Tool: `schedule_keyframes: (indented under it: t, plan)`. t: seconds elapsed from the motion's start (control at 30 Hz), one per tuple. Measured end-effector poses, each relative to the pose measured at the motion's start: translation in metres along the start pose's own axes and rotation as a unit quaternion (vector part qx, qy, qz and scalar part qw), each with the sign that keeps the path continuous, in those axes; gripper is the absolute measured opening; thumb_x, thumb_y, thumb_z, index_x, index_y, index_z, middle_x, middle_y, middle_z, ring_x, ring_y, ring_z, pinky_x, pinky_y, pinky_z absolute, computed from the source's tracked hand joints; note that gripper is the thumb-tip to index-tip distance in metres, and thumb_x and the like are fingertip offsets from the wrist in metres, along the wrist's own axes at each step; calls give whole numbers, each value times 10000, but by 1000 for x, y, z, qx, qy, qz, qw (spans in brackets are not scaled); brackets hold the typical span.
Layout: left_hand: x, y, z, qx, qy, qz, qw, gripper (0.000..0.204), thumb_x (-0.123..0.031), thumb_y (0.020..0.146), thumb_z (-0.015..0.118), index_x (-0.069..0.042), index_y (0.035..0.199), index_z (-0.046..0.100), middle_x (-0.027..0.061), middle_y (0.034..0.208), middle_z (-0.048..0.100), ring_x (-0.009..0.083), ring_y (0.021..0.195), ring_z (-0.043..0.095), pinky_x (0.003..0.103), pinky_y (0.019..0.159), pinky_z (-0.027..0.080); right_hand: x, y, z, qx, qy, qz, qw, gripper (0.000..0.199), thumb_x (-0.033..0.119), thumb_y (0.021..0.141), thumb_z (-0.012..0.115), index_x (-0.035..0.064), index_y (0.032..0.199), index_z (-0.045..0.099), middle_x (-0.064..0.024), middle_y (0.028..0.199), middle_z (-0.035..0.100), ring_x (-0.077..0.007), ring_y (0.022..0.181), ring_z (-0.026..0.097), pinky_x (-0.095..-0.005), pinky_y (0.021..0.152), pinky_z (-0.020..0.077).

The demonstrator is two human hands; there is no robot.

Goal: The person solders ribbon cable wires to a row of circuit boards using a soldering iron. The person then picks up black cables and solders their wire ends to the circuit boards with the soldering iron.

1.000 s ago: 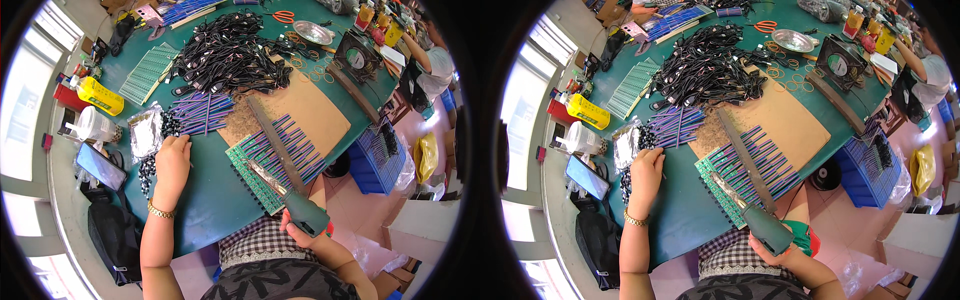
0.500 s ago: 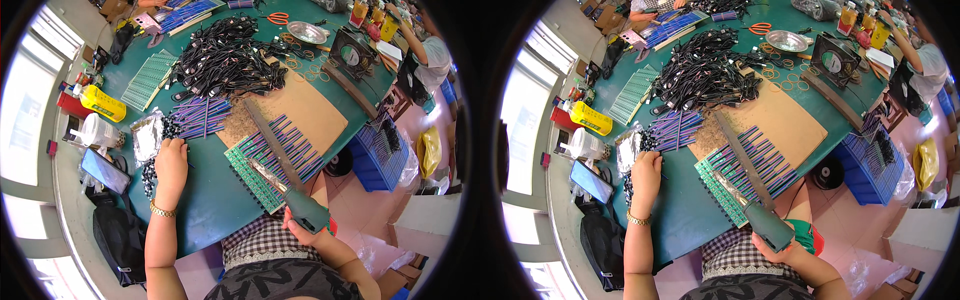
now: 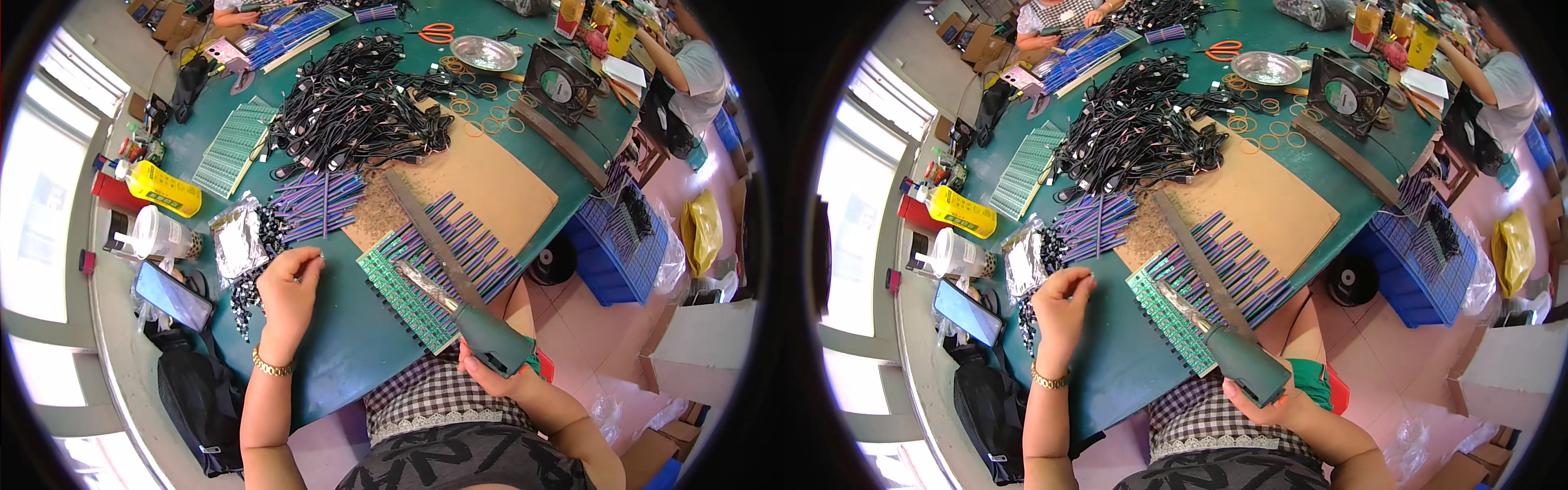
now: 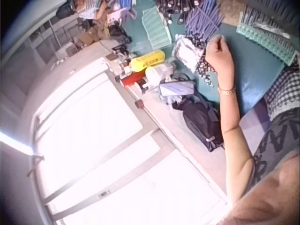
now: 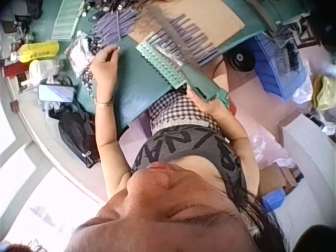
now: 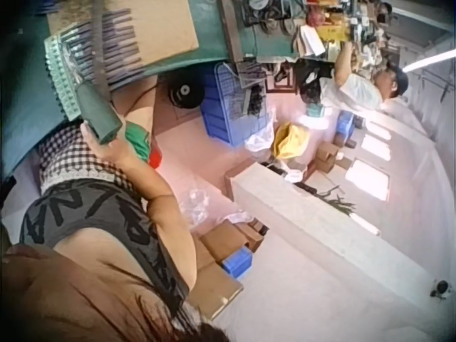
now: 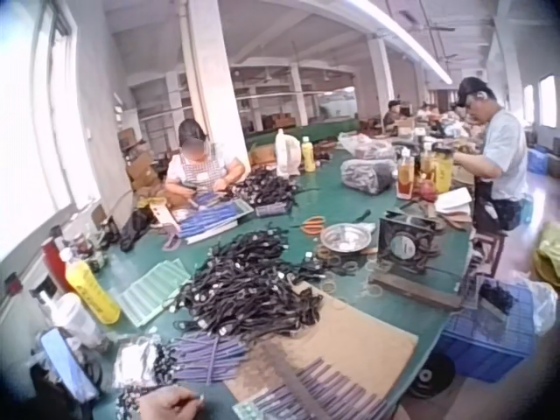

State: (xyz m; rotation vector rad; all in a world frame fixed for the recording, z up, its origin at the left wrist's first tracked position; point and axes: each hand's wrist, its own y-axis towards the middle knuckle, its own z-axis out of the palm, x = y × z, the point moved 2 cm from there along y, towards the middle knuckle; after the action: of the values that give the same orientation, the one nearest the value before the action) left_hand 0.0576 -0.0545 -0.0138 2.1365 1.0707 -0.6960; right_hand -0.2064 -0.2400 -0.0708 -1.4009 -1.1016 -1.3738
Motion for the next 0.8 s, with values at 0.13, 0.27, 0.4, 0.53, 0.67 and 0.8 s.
schedule_keyframes:
  t: [0.13, 0.27, 0.4, 0.53, 0.67, 0.8]
  plan:
    - [-15, -9, 14, 32, -68, -9, 997, 95, 23, 798, 712, 0, 889, 696, 85, 826, 692, 147, 714, 658, 260, 654, 520, 3, 9, 2, -23, -32, -44, 998, 202, 93, 789, 702, 18, 954, 615, -91, 817, 617, -233, 660, 605, -316, 586, 488]
    - [-24, -9, 25, 55, -18, 104, 993, 115, 40, 764, 728, -6, 865, 697, 106, 828, 686, 220, 722, 660, 286, 644, 529, 20, 19, 5, -3, -107, -102, 989, 223, 110, 779, 715, 24, 960, 616, -99, 854, 614, -256, 662, 611, -336, 579, 495]
    - [-20, -10, 27, 47, -1, 199, 979, 169, 55, 700, 751, -17, 839, 685, 90, 842, 688, 220, 721, 655, 301, 638, 531, 17, 21, 9, 4, -144, -114, 983, 270, 138, 792, 709, 26, 1017, 609, -100, 865, 612, -262, 665, 614, -346, 580, 499]
    - [-20, -8, 26, 56, 40, 276, 959, 231, 62, 650, 752, -35, 841, 667, 74, 862, 687, 216, 701, 641, 304, 621, 523, 14, 22, 11, 6, -136, -90, 987, 304, 144, 796, 708, 22, 1052, 596, -100, 863, 611, -269, 669, 614, -344, 579, 498]
    - [-18, -9, 25, 59, 60, 302, 950, 254, 55, 645, 750, -40, 861, 658, 68, 876, 685, 213, 681, 630, 307, 609, 516, 12, 20, 13, -4, -119, -79, 990, 326, 150, 796, 709, 15, 1067, 588, -103, 867, 613, -275, 670, 613, -346, 587, 500]
    - [-16, -10, 25, 60, 75, 310, 946, 254, 42, 657, 746, -38, 879, 652, 67, 881, 683, 212, 678, 627, 310, 605, 516, 5, 18, 14, 2, -118, -84, 989, 318, 139, 787, 708, 8, 1056, 600, -110, 871, 618, -274, 668, 615, -346, 591, 504]
